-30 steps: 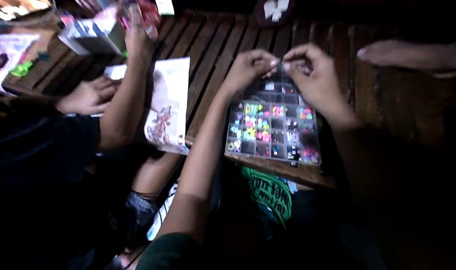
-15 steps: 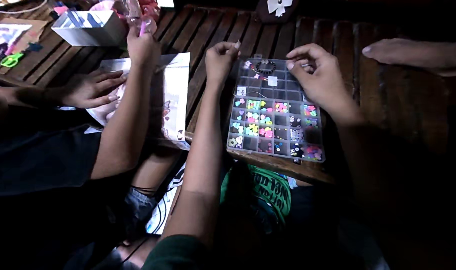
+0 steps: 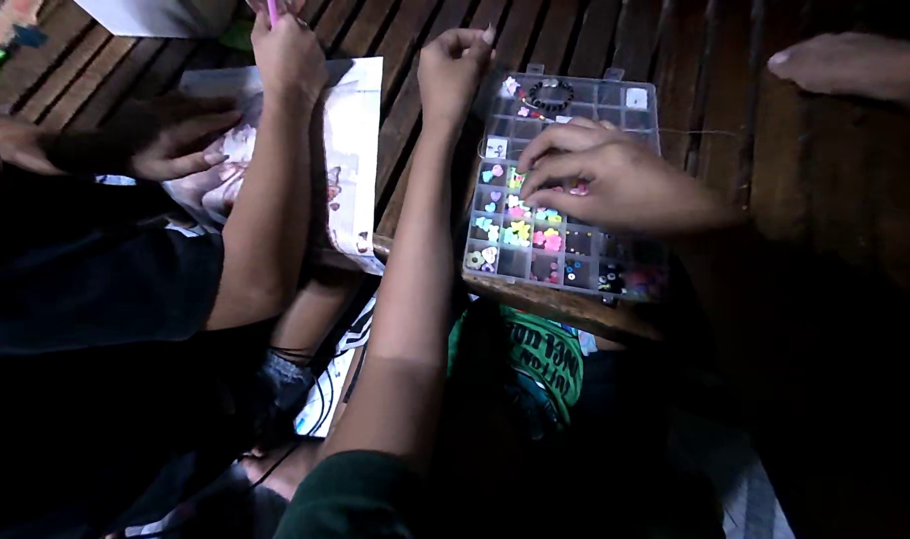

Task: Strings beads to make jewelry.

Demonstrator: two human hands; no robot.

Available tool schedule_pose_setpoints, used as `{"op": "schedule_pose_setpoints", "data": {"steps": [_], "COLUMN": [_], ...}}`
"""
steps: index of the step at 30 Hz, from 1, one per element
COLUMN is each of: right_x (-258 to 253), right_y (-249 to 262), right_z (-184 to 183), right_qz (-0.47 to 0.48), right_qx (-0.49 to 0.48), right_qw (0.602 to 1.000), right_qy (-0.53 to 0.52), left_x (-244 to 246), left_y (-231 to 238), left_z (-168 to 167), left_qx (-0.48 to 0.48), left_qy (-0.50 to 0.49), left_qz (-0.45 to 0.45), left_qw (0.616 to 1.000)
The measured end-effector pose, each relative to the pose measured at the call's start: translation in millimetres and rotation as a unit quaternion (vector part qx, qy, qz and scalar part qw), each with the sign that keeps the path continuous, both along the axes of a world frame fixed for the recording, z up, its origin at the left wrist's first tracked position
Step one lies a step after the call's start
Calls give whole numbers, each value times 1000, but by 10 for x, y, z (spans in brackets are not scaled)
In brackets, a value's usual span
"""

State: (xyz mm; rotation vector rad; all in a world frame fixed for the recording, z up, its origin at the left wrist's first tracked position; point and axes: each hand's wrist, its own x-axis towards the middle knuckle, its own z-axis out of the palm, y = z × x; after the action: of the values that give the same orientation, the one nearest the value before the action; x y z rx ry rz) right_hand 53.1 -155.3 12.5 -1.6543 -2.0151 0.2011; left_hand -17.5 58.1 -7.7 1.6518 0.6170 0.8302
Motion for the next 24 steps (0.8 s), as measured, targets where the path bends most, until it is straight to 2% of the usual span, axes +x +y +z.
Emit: {"op": "schedule_pose_setpoints", "data": {"steps": [4,11,20,24], "right_x": [-13,-112,-275,-404], "right_y": [3,-6,-56,71], "right_z": [-41,-35,161,317], "right_qz": [19,47,-2,-58], "right_qx": [9,0,-125,-228], "right_qw": [998,998,986,953], "right_qy": [-51,-44,-113,-189], "left_x": [17,22,33,26], "left_y": [-11,-34,-39,-72], "left_z": [-25,-1,-12,28], "left_qx": [6,0,-6,-8], "left_qy": [-3,12,0,12], "left_qz": [-4,-7,-5,-7], "left_qw": [1000,1000,1000,1000]}}
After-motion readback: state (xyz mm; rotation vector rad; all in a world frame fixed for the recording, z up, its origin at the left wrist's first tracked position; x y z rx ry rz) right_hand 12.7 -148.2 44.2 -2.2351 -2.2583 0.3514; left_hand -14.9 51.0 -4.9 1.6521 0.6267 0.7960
